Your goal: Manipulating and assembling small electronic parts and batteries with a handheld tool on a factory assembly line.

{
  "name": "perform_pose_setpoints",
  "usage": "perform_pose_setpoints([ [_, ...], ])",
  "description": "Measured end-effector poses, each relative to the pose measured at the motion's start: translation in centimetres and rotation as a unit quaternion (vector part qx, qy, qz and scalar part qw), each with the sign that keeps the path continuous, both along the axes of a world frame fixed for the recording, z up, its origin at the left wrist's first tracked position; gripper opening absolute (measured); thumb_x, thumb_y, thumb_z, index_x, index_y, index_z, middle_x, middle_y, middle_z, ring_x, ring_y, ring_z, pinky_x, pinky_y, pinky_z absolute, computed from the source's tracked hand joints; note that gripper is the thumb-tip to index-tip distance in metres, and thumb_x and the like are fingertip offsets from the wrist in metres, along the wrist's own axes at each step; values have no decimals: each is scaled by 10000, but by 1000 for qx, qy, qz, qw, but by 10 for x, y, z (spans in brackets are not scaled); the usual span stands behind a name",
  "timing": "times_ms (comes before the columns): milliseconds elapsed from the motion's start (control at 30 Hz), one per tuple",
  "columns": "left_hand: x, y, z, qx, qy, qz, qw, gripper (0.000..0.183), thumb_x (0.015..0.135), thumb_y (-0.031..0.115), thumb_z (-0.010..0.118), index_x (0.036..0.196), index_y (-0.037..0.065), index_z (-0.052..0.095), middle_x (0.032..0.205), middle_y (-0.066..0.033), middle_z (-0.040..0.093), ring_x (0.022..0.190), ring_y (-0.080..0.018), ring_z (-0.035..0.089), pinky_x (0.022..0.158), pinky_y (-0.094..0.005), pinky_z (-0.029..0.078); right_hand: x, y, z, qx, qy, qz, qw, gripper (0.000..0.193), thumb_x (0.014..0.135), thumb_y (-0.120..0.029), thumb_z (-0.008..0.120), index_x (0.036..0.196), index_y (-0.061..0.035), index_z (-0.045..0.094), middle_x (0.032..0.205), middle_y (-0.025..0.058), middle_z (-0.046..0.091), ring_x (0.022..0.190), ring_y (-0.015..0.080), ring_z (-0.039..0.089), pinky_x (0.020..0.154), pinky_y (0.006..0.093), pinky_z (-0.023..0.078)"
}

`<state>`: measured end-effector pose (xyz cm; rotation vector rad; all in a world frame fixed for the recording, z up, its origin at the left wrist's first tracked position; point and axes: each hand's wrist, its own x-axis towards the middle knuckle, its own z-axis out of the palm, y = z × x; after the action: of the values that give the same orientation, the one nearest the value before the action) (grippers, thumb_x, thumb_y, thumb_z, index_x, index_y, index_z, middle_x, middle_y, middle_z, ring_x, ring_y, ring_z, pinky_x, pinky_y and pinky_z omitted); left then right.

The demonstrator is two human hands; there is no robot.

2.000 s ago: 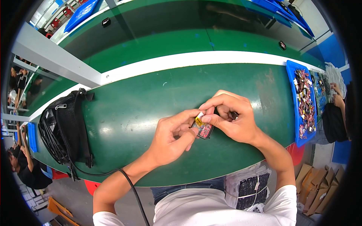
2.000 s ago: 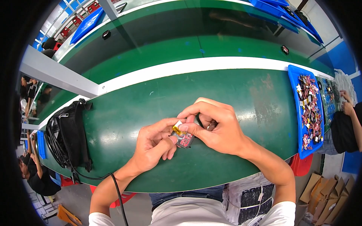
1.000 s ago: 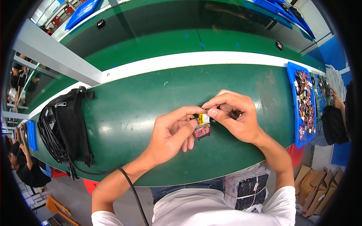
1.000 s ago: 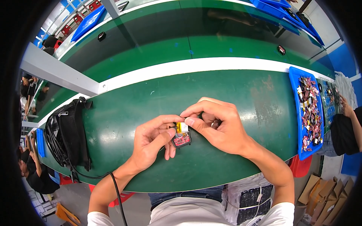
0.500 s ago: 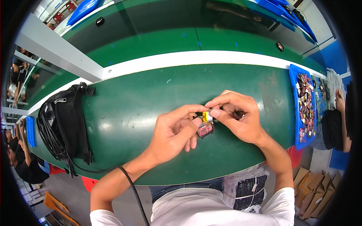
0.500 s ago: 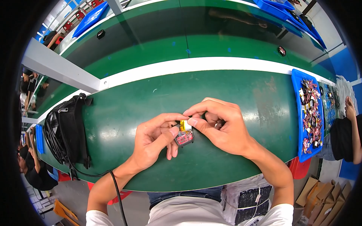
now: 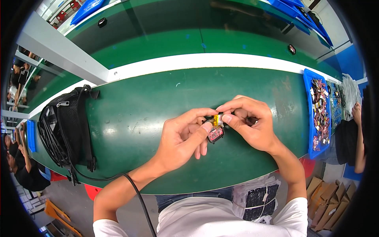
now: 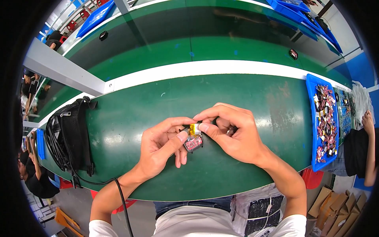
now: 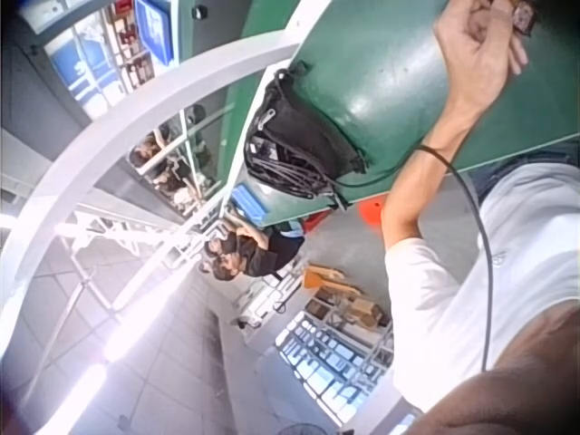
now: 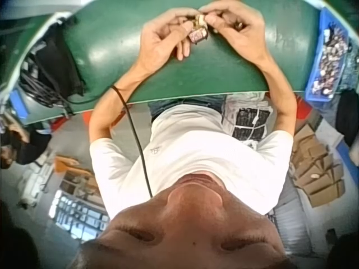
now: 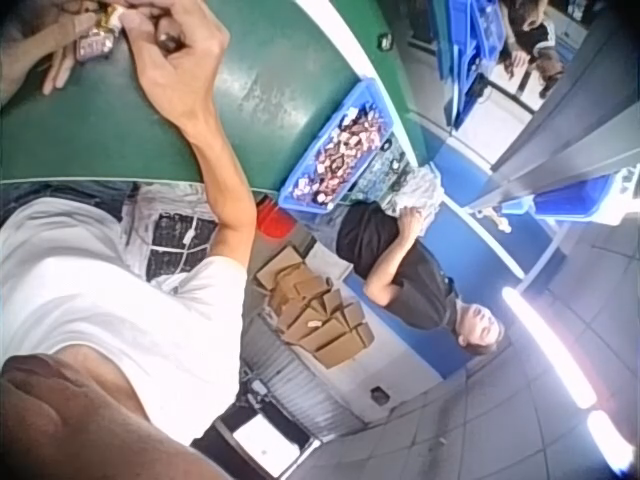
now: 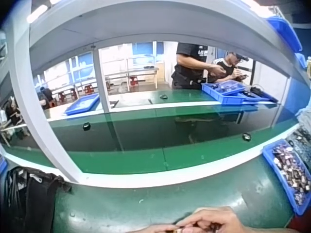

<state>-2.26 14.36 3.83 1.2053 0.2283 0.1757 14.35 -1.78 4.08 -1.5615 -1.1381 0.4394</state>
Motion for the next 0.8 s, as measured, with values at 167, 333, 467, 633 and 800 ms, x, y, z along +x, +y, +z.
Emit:
perform_pose_setpoints([
  [167, 0, 1, -1, -7, 4, 6, 1000, 311, 1065, 35, 570, 1361, -53, 613, 874, -94, 673, 585, -96, 639, 469, -228, 486, 0, 0, -1, 8, 1, -7, 1000, 214, 909, 21, 763, 1119, -19, 781, 739, 6, 571, 556, 40, 367, 510, 256, 272],
  [333, 0, 2, -1, -8, 3, 5, 1000, 312, 1069, 39, 569, 1361, -61, 608, 880, -99, 673, 585, -100, 641, 467, -231, 490, 1, -1, 5, -18, -9, 8, 1000, 236, 899, 18, 770, 1131, -18, 778, 782, 7, 607, 565, 35, 371, 510, 252, 275],
  [467, 1, 2, -1, -7, -1, 8, 1000, 324, 1067, 35, 564, 1376, -56, 597, 893, -94, 659, 603, -105, 648, 469, -235, 496, 1, -1, 1, -4, 1, -2, 1000, 252, 897, 19, 769, 1146, -19, 771, 813, 8, 633, 562, 29, 365, 507, 243, 276],
  [633, 0, 3, -2, -3, -5, 14, 1000, 340, 1060, 18, 555, 1393, -46, 577, 921, -94, 646, 632, -112, 658, 477, -238, 504, 0, -1, 1, -15, 22, -13, 1000, 252, 899, 31, 762, 1145, -22, 765, 868, 9, 668, 560, 12, 370, 502, 223, 277],
  [800, 1, 2, -2, 12, -7, 22, 1000, 337, 1055, 6, 552, 1388, -41, 571, 946, -89, 644, 645, -114, 661, 491, -235, 505, -3, 1, 4, -21, 43, -33, 998, 246, 904, 28, 763, 1144, -24, 764, 873, 11, 668, 560, 11, 367, 502, 226, 277],
])
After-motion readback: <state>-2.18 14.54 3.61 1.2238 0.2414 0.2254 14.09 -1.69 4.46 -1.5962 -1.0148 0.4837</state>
